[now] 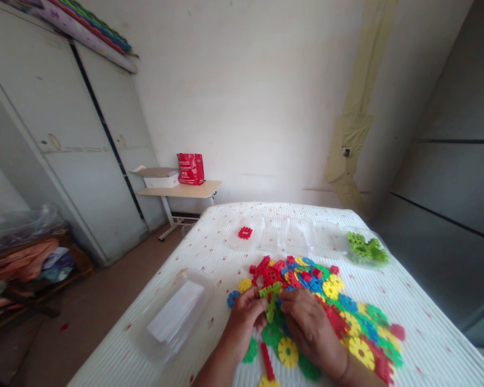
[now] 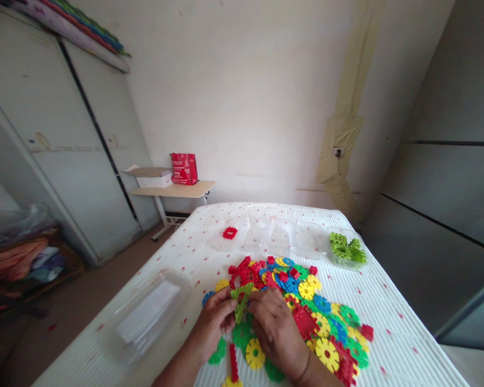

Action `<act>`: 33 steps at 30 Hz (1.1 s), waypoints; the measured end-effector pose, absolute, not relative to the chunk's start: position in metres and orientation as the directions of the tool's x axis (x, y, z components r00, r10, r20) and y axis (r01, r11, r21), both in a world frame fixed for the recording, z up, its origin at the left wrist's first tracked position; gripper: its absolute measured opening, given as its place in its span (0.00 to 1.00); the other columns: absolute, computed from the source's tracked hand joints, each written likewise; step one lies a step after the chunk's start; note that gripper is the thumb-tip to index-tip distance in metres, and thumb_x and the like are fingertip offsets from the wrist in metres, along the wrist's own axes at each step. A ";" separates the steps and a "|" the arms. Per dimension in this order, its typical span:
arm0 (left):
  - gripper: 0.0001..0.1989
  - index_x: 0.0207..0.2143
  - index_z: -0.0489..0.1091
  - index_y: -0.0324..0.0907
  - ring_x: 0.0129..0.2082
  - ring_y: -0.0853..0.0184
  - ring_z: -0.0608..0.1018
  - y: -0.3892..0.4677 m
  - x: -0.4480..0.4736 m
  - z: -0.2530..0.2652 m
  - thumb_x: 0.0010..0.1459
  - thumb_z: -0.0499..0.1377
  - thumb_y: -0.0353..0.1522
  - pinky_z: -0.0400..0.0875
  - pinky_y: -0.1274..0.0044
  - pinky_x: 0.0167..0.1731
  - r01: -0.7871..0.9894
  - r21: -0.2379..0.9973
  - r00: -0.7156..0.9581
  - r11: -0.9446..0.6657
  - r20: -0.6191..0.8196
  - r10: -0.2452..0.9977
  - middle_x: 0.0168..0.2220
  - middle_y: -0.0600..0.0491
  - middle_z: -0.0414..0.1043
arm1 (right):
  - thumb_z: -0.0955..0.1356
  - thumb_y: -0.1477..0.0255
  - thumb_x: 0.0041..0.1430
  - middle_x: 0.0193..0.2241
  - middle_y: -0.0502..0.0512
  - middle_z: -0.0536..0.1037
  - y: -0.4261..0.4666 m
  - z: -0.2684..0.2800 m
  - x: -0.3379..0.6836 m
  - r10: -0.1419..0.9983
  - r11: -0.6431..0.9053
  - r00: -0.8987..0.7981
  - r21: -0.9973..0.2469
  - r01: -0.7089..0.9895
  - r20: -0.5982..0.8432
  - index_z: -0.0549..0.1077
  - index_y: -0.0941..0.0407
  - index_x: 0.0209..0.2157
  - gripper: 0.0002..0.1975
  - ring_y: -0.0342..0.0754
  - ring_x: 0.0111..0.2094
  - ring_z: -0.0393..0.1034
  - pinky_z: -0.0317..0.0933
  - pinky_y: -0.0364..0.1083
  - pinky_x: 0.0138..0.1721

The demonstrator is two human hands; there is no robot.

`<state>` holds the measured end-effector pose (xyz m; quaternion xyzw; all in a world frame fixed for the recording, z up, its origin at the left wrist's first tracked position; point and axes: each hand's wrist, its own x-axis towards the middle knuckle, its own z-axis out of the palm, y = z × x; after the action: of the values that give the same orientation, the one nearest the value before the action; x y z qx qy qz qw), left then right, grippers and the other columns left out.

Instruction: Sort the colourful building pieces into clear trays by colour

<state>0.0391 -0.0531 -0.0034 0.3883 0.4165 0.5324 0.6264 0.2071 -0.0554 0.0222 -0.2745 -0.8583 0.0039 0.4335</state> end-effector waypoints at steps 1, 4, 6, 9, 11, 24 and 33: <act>0.12 0.27 0.65 0.39 0.12 0.79 0.60 -0.053 0.039 -0.003 0.46 0.61 0.38 0.50 0.85 0.13 -0.318 0.939 0.084 0.129 -0.108 0.991 0.14 0.63 0.59 | 0.60 0.77 0.61 0.37 0.58 0.75 -0.054 0.023 0.209 0.534 0.817 -0.414 -0.325 0.476 0.737 0.68 0.55 0.39 0.08 0.48 0.38 0.69 0.64 0.48 0.39; 0.11 0.27 0.64 0.39 0.13 0.79 0.61 -0.055 0.038 0.001 0.46 0.60 0.38 0.51 0.85 0.14 -0.243 0.962 0.090 0.126 -0.107 0.990 0.15 0.62 0.60 | 0.63 0.71 0.60 0.33 0.54 0.74 -0.048 0.024 0.216 0.771 0.625 -0.240 -0.628 0.464 0.590 0.66 0.55 0.43 0.08 0.46 0.32 0.69 0.65 0.45 0.34; 0.12 0.27 0.64 0.39 0.14 0.78 0.61 -0.056 0.038 0.003 0.46 0.60 0.38 0.51 0.85 0.14 -0.197 0.973 0.117 0.121 -0.099 0.988 0.16 0.62 0.60 | 0.65 0.66 0.58 0.30 0.52 0.73 -0.044 0.024 0.219 0.889 0.457 -0.207 -0.813 0.361 0.408 0.67 0.55 0.43 0.12 0.45 0.29 0.68 0.64 0.44 0.31; 0.12 0.28 0.64 0.39 0.13 0.78 0.61 -0.057 0.038 0.007 0.46 0.60 0.39 0.50 0.84 0.13 -0.142 0.984 0.151 0.107 -0.085 0.985 0.17 0.62 0.60 | 0.68 0.61 0.54 0.28 0.50 0.71 -0.039 0.024 0.219 0.941 0.252 -0.260 -0.960 0.120 0.215 0.69 0.56 0.40 0.15 0.44 0.29 0.65 0.62 0.42 0.29; 0.12 0.28 0.64 0.39 0.14 0.78 0.61 -0.057 0.038 0.008 0.46 0.59 0.39 0.50 0.84 0.13 -0.118 0.988 0.157 0.100 -0.081 0.984 0.17 0.62 0.60 | 0.70 0.61 0.49 0.27 0.48 0.70 -0.038 0.025 0.218 0.947 0.162 -0.282 -0.987 0.003 0.155 0.70 0.56 0.37 0.16 0.43 0.27 0.63 0.60 0.42 0.28; 0.12 0.29 0.64 0.39 0.19 0.76 0.60 -0.059 0.037 0.010 0.47 0.59 0.39 0.56 0.83 0.19 -0.068 0.996 0.211 0.055 -0.039 0.977 0.21 0.60 0.60 | 0.70 0.67 0.47 0.22 0.45 0.65 -0.036 0.024 0.218 0.946 0.069 -0.315 -0.997 -0.020 0.072 0.72 0.57 0.31 0.10 0.39 0.23 0.56 0.53 0.40 0.25; 0.16 0.29 0.66 0.39 0.24 0.73 0.64 -0.056 0.034 -0.004 0.47 0.60 0.43 0.60 0.82 0.23 -0.017 1.000 0.248 -0.014 0.018 0.969 0.25 0.56 0.64 | 0.66 0.78 0.45 0.21 0.45 0.68 -0.040 0.043 0.232 0.921 0.205 -0.385 -0.908 0.365 0.053 0.76 0.57 0.30 0.09 0.39 0.23 0.57 0.51 0.38 0.23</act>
<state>0.0337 -0.0555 -0.0042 0.5588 0.4255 0.4415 0.5583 0.2315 -0.0396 0.0427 -0.4541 -0.7081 0.4375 0.3179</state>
